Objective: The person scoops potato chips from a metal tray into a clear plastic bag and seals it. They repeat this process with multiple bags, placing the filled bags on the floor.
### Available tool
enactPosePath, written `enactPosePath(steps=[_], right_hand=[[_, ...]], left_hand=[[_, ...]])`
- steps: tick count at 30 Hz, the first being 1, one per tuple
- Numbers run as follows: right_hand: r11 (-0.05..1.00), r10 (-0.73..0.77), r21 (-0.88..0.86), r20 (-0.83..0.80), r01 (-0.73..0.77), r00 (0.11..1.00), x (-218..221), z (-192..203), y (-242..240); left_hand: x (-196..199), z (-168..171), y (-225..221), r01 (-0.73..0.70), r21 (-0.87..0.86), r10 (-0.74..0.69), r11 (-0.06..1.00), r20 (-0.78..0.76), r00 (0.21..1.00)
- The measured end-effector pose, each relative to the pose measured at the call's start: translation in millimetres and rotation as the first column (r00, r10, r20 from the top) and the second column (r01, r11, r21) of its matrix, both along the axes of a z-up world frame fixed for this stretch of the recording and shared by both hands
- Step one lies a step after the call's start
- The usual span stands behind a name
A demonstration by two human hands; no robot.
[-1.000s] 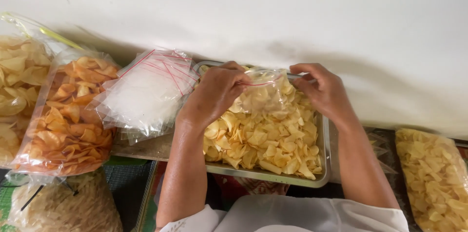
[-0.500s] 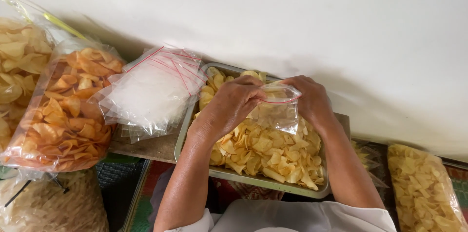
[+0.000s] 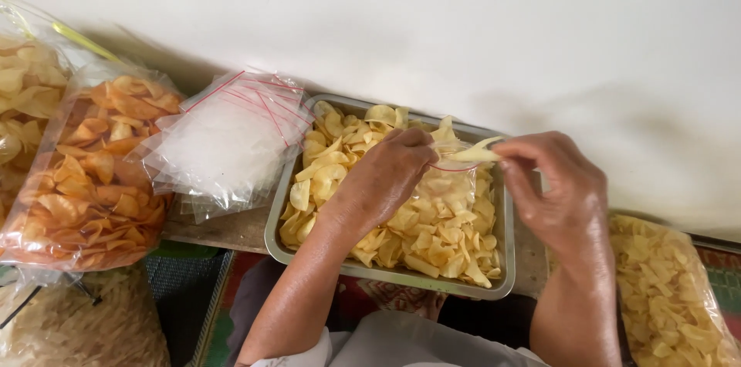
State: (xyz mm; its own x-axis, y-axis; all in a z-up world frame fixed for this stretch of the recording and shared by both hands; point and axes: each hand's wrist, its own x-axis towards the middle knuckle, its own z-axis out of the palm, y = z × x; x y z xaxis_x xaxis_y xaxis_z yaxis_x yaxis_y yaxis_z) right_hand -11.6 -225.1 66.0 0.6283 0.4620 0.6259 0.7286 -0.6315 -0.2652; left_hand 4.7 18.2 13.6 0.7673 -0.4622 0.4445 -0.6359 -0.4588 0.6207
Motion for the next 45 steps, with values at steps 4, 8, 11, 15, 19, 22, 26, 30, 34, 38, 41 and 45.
enactPosePath(steps=[4, 8, 11, 15, 19, 22, 26, 30, 34, 38, 41, 45], right_hand=[[0.980, -0.093, -0.167, 0.082, 0.105, 0.992, 1.6, -3.4, 9.4], [0.965, -0.088, -0.233, 0.156, 0.123, 0.984, 5.6, -10.5, 14.6], [0.946, -0.120, -0.299, 0.041, 0.127, 0.992, 3.9, -13.8, 18.7], [0.919, -0.229, -0.361, -0.163, 0.158, 0.960, -2.4, 6.6, 33.9], [0.897, -0.268, -0.411, -0.220, 0.160, 0.938, -3.0, 9.4, 37.0], [0.900, -0.271, -0.402, -0.218, 0.166, 0.938, 3.9, -6.1, 27.9], [0.890, -0.279, -0.421, -0.202, 0.174, 0.939, 6.4, -11.5, 25.4], [0.894, -0.289, -0.418, -0.259, 0.163, 0.922, 7.6, -7.9, 29.7], [0.902, -0.290, -0.400, -0.277, 0.164, 0.916, 10.6, -12.9, 25.3], [0.902, -0.290, -0.396, -0.253, 0.174, 0.923, 6.9, -5.4, 23.9], [0.915, -0.257, -0.379, -0.293, 0.135, 0.921, 0.8, -3.2, 22.5], [0.915, -0.248, -0.386, -0.315, 0.115, 0.916, 7.6, -13.6, 20.8]], left_hand=[[2.9, -7.4, -5.2, -0.025, 0.098, 0.022, 0.995, 0.030, 0.999], [3.5, -10.6, -9.2, -0.034, 0.130, 0.025, 0.991, 0.068, 0.997], [5.0, -15.4, -10.4, -0.039, 0.191, 0.019, 0.981, 0.105, 0.994], [5.5, -8.1, -13.3, -0.097, 0.310, 0.095, 0.946, 0.022, 0.995], [5.4, -9.5, -15.1, -0.091, 0.291, 0.076, 0.952, 0.062, 0.995], [6.7, -10.2, -15.9, -0.069, 0.250, 0.062, 0.966, 0.039, 0.997], [7.5, -13.9, -17.2, -0.066, 0.210, 0.058, 0.975, 0.044, 0.997], [5.3, -9.6, -16.8, -0.042, 0.172, 0.039, 0.984, 0.015, 0.999], [4.1, -8.0, -17.7, -0.022, 0.146, 0.027, 0.989, -0.032, 0.999], [4.0, -9.8, -17.5, -0.020, 0.132, 0.027, 0.991, -0.050, 0.998], [9.2, -23.9, -19.4, -0.035, 0.171, 0.042, 0.985, -0.036, 0.998], [9.9, -25.9, -24.6, -0.013, 0.165, 0.021, 0.986, -0.045, 0.999]])
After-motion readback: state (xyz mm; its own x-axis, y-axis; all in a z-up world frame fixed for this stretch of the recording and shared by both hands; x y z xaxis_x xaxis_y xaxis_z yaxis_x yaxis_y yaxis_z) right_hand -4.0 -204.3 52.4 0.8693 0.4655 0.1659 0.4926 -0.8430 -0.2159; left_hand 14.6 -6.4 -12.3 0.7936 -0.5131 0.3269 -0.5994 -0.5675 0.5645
